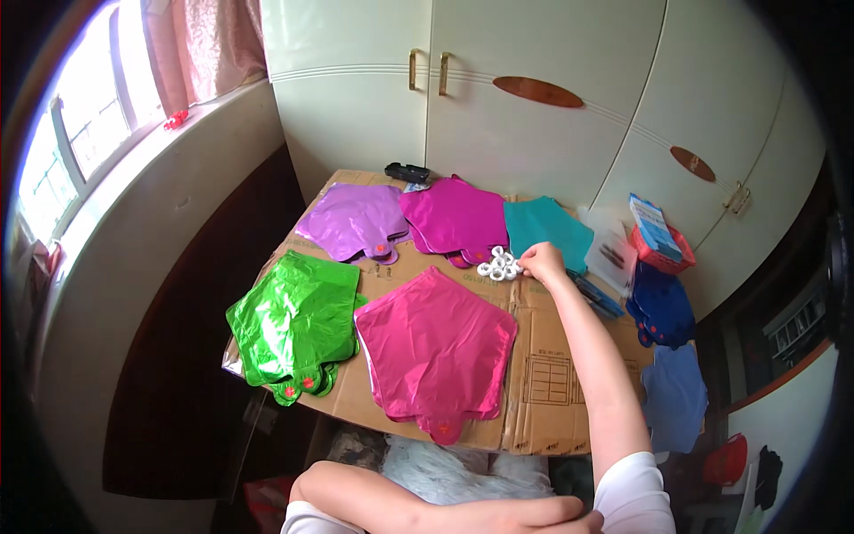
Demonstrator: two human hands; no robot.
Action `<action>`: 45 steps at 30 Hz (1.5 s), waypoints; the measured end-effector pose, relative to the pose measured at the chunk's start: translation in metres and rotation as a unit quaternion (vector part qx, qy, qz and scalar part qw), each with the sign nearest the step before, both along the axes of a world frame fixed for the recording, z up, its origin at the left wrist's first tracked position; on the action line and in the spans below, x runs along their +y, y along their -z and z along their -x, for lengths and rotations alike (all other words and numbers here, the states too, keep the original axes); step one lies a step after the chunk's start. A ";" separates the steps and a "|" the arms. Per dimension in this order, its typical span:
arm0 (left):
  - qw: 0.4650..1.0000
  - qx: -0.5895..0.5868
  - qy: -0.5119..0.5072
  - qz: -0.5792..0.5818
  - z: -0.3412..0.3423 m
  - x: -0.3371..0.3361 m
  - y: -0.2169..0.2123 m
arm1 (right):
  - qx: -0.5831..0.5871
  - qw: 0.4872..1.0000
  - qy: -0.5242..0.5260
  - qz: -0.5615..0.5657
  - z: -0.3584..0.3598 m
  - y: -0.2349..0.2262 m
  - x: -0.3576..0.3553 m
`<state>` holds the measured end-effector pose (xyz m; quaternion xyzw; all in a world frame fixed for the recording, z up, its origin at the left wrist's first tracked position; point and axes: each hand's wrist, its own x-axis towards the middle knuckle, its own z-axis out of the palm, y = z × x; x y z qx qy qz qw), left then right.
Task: The recorder is assembling heart and star shaped foil balloons by attaching strings and plastic valves at a workstation.
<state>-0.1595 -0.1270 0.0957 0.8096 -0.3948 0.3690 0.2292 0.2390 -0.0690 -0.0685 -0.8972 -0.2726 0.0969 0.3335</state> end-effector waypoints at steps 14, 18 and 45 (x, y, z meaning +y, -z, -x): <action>0.976 0.163 0.147 0.010 0.007 -0.025 0.005 | 0.052 0.959 -0.172 -0.220 0.175 -0.092 -0.140; 0.989 0.117 0.088 -0.015 0.027 -0.037 0.022 | 0.022 0.931 -0.319 -0.176 0.247 -0.095 -0.223; 0.826 0.503 -0.245 0.064 -0.001 -0.014 0.270 | 0.142 0.971 -0.180 0.066 0.277 0.169 -0.263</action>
